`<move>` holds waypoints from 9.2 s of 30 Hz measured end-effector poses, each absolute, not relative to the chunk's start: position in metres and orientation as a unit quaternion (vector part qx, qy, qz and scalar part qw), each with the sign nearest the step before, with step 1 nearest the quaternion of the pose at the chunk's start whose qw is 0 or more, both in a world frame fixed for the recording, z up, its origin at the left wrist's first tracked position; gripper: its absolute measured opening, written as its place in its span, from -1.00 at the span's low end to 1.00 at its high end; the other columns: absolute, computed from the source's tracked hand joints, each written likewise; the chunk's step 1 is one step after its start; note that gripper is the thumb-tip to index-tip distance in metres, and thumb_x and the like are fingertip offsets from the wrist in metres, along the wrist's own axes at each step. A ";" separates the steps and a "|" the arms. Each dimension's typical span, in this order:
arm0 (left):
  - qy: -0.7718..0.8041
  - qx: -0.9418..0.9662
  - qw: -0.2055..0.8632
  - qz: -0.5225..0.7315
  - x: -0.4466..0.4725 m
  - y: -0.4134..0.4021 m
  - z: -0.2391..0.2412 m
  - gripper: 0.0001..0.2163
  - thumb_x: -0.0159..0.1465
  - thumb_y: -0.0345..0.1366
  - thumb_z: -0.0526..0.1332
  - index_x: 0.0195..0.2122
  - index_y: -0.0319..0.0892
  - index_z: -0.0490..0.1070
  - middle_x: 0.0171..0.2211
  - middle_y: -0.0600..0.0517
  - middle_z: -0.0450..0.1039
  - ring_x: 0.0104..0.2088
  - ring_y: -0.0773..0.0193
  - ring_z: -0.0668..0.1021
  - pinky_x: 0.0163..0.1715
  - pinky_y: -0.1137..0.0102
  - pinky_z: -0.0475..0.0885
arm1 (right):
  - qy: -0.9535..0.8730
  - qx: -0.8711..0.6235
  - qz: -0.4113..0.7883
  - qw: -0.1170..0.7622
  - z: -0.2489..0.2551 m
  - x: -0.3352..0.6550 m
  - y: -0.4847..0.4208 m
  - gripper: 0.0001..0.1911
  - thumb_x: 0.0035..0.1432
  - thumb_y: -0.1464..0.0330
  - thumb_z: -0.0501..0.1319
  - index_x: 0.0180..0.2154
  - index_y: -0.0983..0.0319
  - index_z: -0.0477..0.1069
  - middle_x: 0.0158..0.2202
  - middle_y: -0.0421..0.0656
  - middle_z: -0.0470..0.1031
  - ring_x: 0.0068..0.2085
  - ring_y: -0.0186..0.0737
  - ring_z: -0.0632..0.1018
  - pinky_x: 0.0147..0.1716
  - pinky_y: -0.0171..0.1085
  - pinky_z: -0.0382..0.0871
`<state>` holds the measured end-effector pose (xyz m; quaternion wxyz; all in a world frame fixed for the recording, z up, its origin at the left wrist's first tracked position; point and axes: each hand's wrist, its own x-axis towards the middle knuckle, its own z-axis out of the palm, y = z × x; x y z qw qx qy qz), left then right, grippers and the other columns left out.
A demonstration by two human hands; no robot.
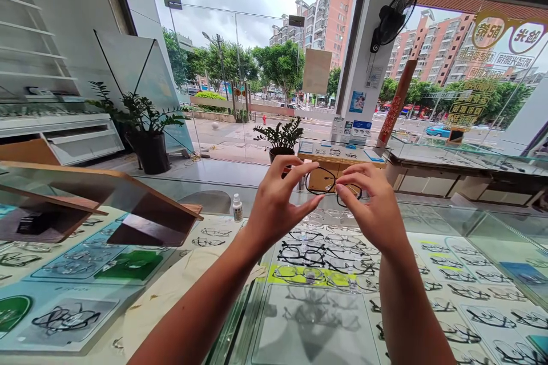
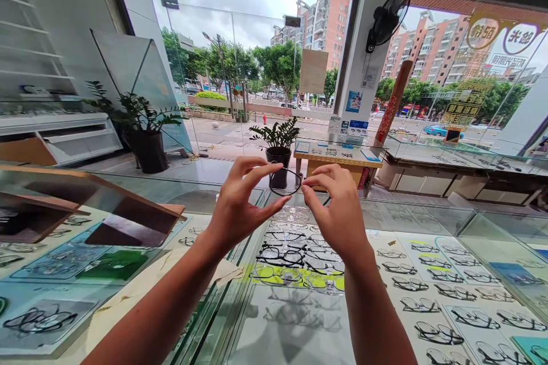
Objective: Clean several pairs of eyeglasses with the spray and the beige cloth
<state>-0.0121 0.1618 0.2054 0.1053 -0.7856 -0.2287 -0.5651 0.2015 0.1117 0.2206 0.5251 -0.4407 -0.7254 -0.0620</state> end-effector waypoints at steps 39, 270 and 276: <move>-0.244 -0.537 -0.661 -0.463 -0.001 0.206 0.187 -0.51 0.19 -0.01 0.47 0.06 -0.11 0.49 0.26 -0.20 0.52 0.22 -0.07 0.59 0.25 0.10 0.40 | -0.611 -0.289 0.379 0.632 0.209 0.212 0.146 -0.82 0.10 0.21 0.54 -0.25 0.09 0.69 -0.07 -0.13 0.75 -0.02 -0.10 0.68 0.05 -0.12 0.54; -0.298 -0.691 -0.478 -0.453 -0.002 0.201 0.060 -0.76 0.29 -0.05 0.37 -0.28 -0.12 0.68 0.13 -0.16 0.59 0.19 -0.06 0.56 0.12 0.11 0.47 | -0.667 -0.492 0.071 0.554 0.048 0.169 0.145 -0.80 0.36 0.25 0.30 -0.10 0.16 0.66 -0.08 -0.05 0.69 0.02 0.03 0.56 0.10 0.01 0.42; -0.522 -0.565 -0.059 -0.636 -0.055 0.241 0.058 -0.72 0.29 -0.34 0.31 0.03 -0.14 0.54 0.12 -0.16 0.47 0.22 -0.03 0.46 0.35 0.06 0.26 | -0.654 -0.503 0.045 0.563 0.047 0.176 0.148 -0.73 0.35 0.18 0.30 -0.08 0.19 0.68 -0.06 0.00 0.69 0.02 0.06 0.57 0.12 0.06 0.41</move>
